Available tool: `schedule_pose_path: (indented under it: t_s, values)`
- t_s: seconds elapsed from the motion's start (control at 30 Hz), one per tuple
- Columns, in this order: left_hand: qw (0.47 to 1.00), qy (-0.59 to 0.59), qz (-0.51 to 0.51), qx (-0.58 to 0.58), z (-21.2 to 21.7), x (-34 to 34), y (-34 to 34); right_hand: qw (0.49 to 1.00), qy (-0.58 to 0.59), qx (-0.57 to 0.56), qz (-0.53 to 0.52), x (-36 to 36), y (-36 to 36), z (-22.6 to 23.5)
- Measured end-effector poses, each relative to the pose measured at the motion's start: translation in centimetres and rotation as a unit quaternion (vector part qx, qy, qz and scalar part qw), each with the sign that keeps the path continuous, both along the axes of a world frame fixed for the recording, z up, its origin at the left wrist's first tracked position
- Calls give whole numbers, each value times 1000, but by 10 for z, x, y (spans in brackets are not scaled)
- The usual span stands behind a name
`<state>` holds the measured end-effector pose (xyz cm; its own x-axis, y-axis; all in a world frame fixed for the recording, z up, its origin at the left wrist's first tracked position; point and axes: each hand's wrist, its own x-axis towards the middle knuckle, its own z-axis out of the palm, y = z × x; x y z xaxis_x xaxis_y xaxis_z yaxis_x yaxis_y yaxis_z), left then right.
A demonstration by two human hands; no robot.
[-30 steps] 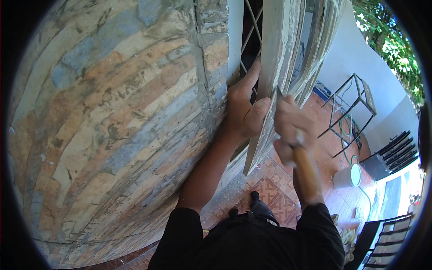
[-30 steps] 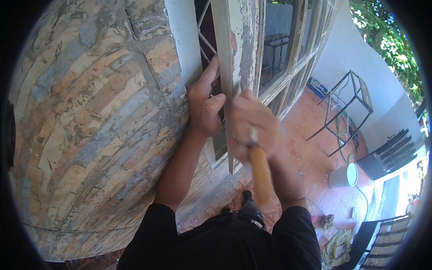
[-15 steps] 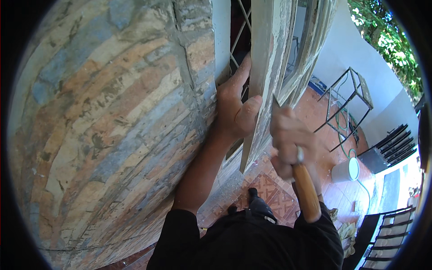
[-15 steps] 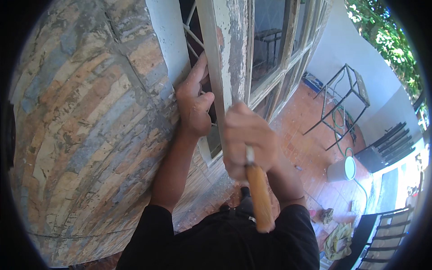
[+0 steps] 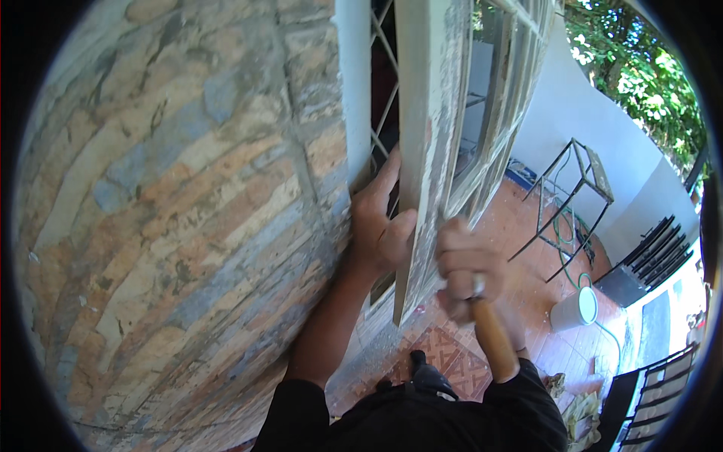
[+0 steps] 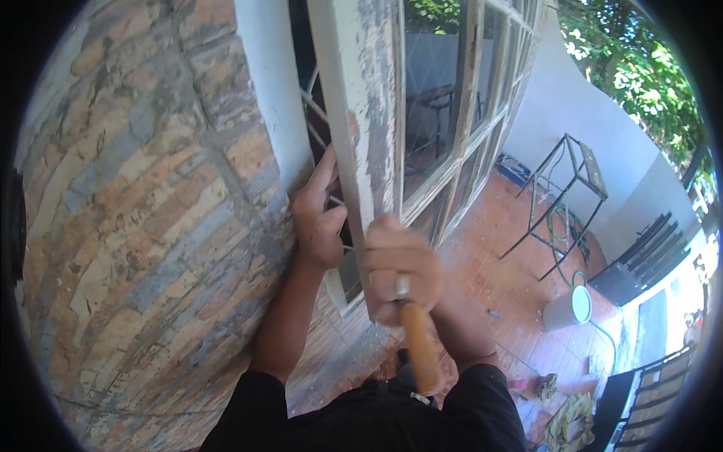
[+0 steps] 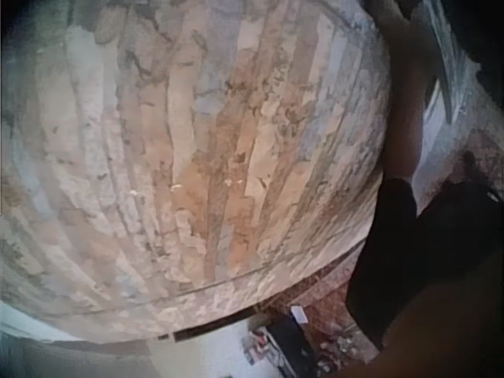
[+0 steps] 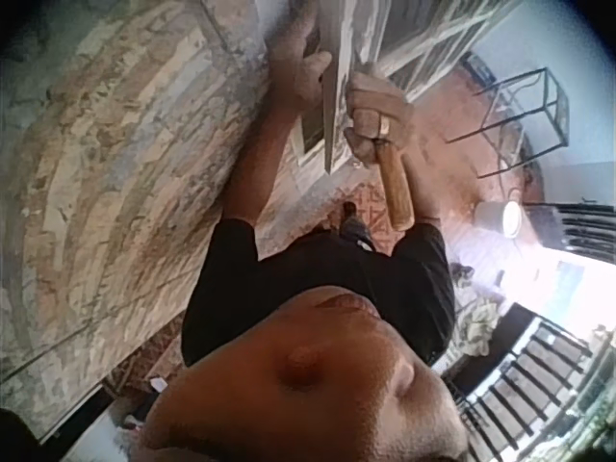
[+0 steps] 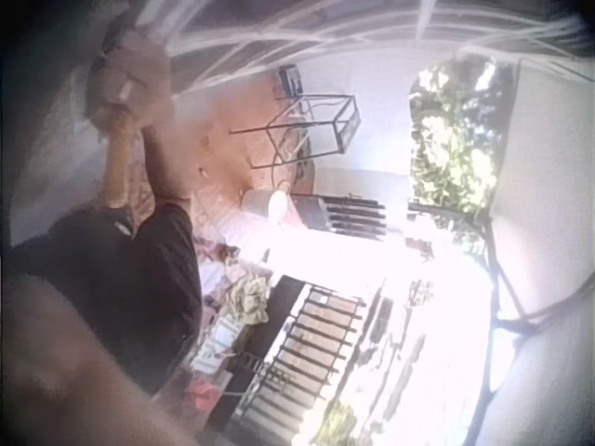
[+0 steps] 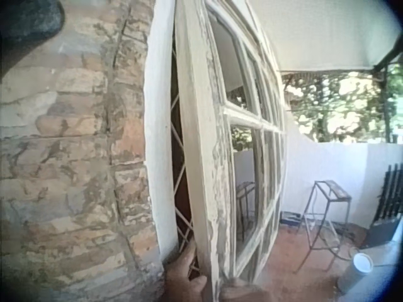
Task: Scraping old paint and residue from a wooden window frame using a metal putty knife.
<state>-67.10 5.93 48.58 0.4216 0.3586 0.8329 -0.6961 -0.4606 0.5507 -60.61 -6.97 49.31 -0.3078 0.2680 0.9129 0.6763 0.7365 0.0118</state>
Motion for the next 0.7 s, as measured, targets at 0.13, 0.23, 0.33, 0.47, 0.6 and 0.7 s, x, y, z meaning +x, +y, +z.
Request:
schedule_pose_path:
  t_s: [0.13, 0.23, 0.33, 0.47, 0.6, 0.7]
  values:
    - [1000, -5, 4, 0, -2, -3, -1, 1000, -18, -14, -12, -4, 6, 8]
    - [1000, 9, 29, 2, -9, -4, 1, 1000, -13, 1, 0, -9, -4, 13]
    - [999, 8, 45, 15, -3, -2, 1, 999, -8, -31, -3, 2, 6, 12]
    - [1000, 3, 24, -1, -2, 2, -1, 1000, -4, -8, -4, 7, 4, 4]
    - [1000, -8, 12, 0, -1, 1, -1, 999, -29, -28, -22, 7, 7, 5]
    - [999, -1, 32, 3, 0, -1, -1, 999, -27, -13, -26, 6, 3, 3]
